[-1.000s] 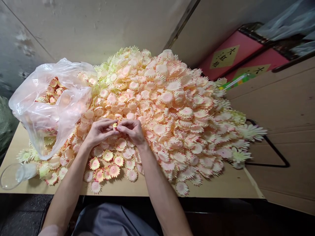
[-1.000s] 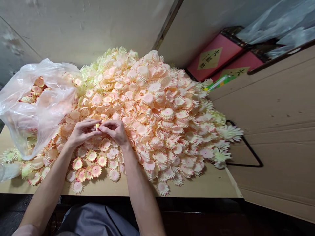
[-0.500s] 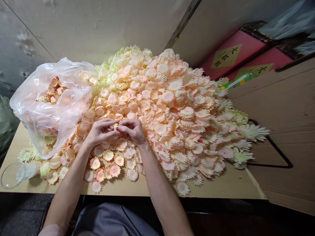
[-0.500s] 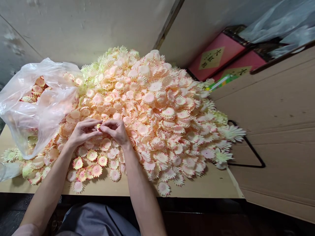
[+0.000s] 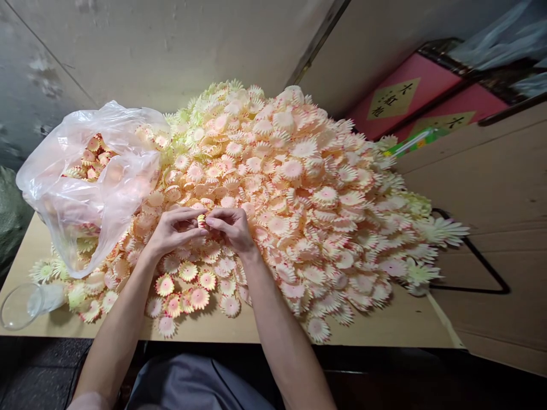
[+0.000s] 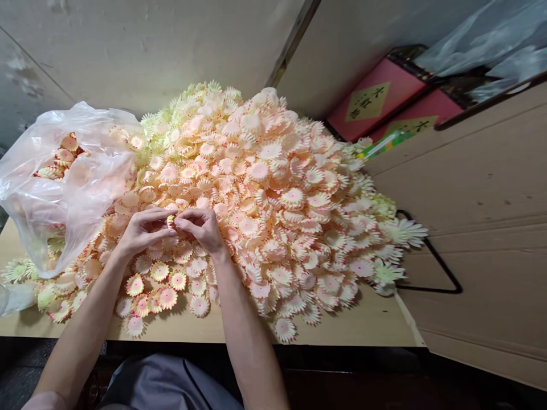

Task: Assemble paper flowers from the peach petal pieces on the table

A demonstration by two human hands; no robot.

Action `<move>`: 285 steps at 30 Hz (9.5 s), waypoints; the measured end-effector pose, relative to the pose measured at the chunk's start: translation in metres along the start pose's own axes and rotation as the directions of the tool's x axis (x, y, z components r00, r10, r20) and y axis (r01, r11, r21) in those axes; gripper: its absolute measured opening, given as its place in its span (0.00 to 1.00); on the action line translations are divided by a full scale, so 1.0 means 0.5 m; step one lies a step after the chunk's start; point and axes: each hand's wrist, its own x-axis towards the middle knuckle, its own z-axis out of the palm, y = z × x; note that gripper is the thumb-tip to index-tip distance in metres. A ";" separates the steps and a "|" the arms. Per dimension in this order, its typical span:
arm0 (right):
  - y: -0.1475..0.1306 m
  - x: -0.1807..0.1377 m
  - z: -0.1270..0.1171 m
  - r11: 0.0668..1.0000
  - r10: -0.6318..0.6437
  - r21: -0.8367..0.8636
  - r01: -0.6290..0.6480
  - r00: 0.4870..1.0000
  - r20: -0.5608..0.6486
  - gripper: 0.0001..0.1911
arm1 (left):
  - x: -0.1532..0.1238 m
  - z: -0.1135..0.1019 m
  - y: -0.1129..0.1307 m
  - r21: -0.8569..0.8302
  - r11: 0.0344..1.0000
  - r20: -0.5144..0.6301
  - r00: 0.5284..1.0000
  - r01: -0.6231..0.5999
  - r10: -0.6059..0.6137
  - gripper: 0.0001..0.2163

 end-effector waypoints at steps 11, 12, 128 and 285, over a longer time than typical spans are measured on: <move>0.004 -0.004 -0.004 1.000 -0.020 0.022 0.019 0.998 0.051 0.05 | 0.001 0.001 0.008 0.050 0.999 0.008 1.000 -0.014 0.014 0.21; 0.003 -0.004 -0.004 0.999 -0.027 0.024 0.026 0.998 0.052 0.05 | 0.001 0.001 0.008 0.063 0.998 0.011 1.000 -0.019 0.018 0.21; 0.008 0.006 -0.004 0.993 0.030 0.115 -0.022 0.997 -0.072 0.18 | 0.001 0.012 0.014 -0.218 0.969 -0.173 0.972 0.119 -0.159 0.21; 0.009 0.004 0.005 0.994 -0.056 -0.096 0.051 0.998 -0.043 0.14 | -0.004 0.014 0.008 -0.228 0.960 -0.144 0.970 0.160 -0.196 0.21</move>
